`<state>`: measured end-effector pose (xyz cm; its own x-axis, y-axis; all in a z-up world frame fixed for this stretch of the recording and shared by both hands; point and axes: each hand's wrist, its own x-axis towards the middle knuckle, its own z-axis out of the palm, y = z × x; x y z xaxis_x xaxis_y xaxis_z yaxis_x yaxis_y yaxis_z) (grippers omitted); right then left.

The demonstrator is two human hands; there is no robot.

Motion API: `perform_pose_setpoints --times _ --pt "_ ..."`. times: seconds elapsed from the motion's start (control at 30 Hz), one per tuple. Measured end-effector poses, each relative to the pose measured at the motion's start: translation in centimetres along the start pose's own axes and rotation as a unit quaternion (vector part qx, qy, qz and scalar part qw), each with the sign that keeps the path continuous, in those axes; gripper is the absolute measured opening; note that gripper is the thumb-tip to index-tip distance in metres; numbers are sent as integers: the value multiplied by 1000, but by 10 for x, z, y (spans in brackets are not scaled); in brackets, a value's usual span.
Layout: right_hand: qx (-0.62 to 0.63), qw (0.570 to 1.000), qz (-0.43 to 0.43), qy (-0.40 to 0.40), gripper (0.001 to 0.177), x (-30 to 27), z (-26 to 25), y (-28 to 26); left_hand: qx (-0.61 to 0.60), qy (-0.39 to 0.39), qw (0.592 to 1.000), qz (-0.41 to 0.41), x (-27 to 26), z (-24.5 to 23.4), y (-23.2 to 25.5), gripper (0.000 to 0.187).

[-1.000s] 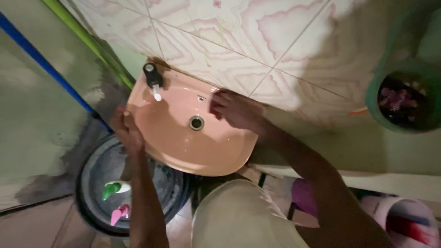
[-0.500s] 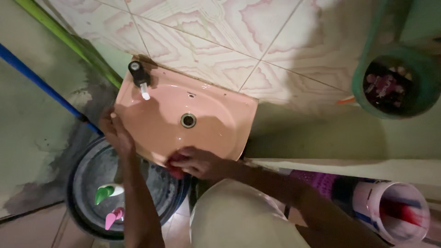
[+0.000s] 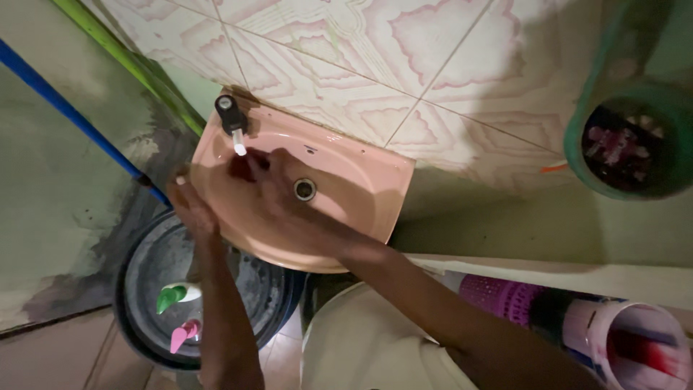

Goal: The person cleans a pink sink by wiping its internal and external surfaces with a red cloth.

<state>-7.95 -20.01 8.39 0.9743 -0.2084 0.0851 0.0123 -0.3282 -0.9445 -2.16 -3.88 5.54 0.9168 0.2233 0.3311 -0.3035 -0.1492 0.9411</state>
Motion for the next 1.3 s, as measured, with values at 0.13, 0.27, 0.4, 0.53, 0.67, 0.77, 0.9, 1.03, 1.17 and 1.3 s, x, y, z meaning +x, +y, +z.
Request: perform_pose_setpoints --times 0.13,0.27,0.4,0.53,0.67,0.77,0.9,1.03,1.17,1.3 --pt "-99 977 -120 144 56 25 2 22 -18 -2 1000 -20 -7 -1 9 38" --pt "349 929 -57 -109 40 39 14 19 -49 16 998 -38 -1 1 5 39" --pt "-135 905 -221 -337 41 -29 -37 12 -89 14 994 -63 -3 -2 1 38" --pt "-281 830 -324 -357 24 -68 -159 40 -97 -2 994 -43 -2 -3 -11 39" --pt "-500 760 -321 -264 12 -54 -186 78 -145 -8 987 -69 -2 3 -10 39" --pt "-527 754 -352 -169 11 -14 -164 91 -109 -7 989 -99 -3 -3 -6 38" --pt "-430 859 -259 -103 16 37 -91 63 -155 8 985 -69 2 -1 -22 36" --pt "-71 980 3 -187 19 6 -40 20 -61 14 997 -37 -2 -5 -21 33" --pt "-182 860 -70 -472 16 -30 -82 4 -37 -16 999 16 -2 -2 4 25" --pt "-465 715 -85 -516 36 -41 -193 -5 -35 -25 999 8 0 2 25 22"
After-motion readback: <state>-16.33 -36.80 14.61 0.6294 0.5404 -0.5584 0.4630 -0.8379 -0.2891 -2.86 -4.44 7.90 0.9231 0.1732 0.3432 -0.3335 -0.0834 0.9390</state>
